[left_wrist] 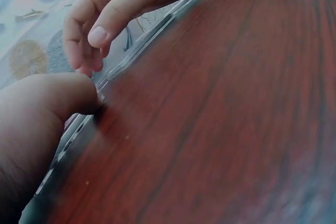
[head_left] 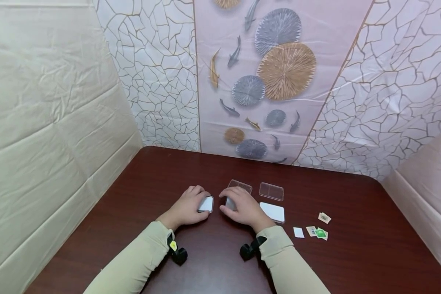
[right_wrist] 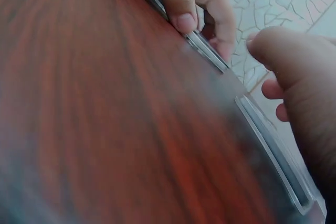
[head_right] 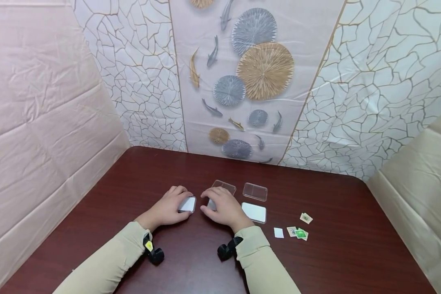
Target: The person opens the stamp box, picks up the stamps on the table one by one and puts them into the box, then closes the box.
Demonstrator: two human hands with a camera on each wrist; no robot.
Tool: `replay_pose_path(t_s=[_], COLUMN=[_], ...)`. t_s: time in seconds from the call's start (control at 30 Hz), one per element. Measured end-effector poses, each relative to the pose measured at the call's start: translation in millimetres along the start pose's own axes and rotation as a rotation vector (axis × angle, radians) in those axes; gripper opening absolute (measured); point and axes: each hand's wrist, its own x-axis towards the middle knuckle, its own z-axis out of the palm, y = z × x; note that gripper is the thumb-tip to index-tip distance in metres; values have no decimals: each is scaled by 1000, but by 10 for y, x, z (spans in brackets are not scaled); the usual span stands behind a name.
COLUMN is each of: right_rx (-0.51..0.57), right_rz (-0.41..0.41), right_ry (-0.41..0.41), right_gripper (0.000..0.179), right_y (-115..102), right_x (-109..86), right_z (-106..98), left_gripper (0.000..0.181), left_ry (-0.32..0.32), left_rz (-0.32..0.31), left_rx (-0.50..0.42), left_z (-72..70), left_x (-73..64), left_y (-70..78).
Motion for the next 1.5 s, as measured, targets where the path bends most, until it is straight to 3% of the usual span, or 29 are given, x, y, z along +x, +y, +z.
replay_pose_path(t_s=[0.17, 0.3, 0.73, 0.93, 1.13, 1.23, 1.5], right_rx=[-41, -65, -69, -56, -62, -93, -146], right_rz=[15, -18, 29, 45, 71, 82, 77], right_ry=[-124, -173, -189, -152, -142, -143, -169], right_gripper=[50, 50, 56, 58, 63, 65, 55], right_y=[-91, -164, -204, -203, -185, -180, -189], right_x=[42, 68, 80, 82, 78, 71, 65], right_z=[48, 79, 104, 95, 101, 107, 109], left_gripper=[54, 56, 64, 59, 54, 50, 49], left_ry=[-8, -18, -32, 1, 42, 72, 121], left_rz=[59, 88, 89, 81, 100, 92, -35], left_rx=[-14, -22, 10, 1, -64, -91, -55], left_z=[7, -13, -49, -65, -81, -85, -105], left_x=[17, 32, 25, 39, 60, 68, 137], left_y=[-2, 10, 26, -12, -64, -109, -333])
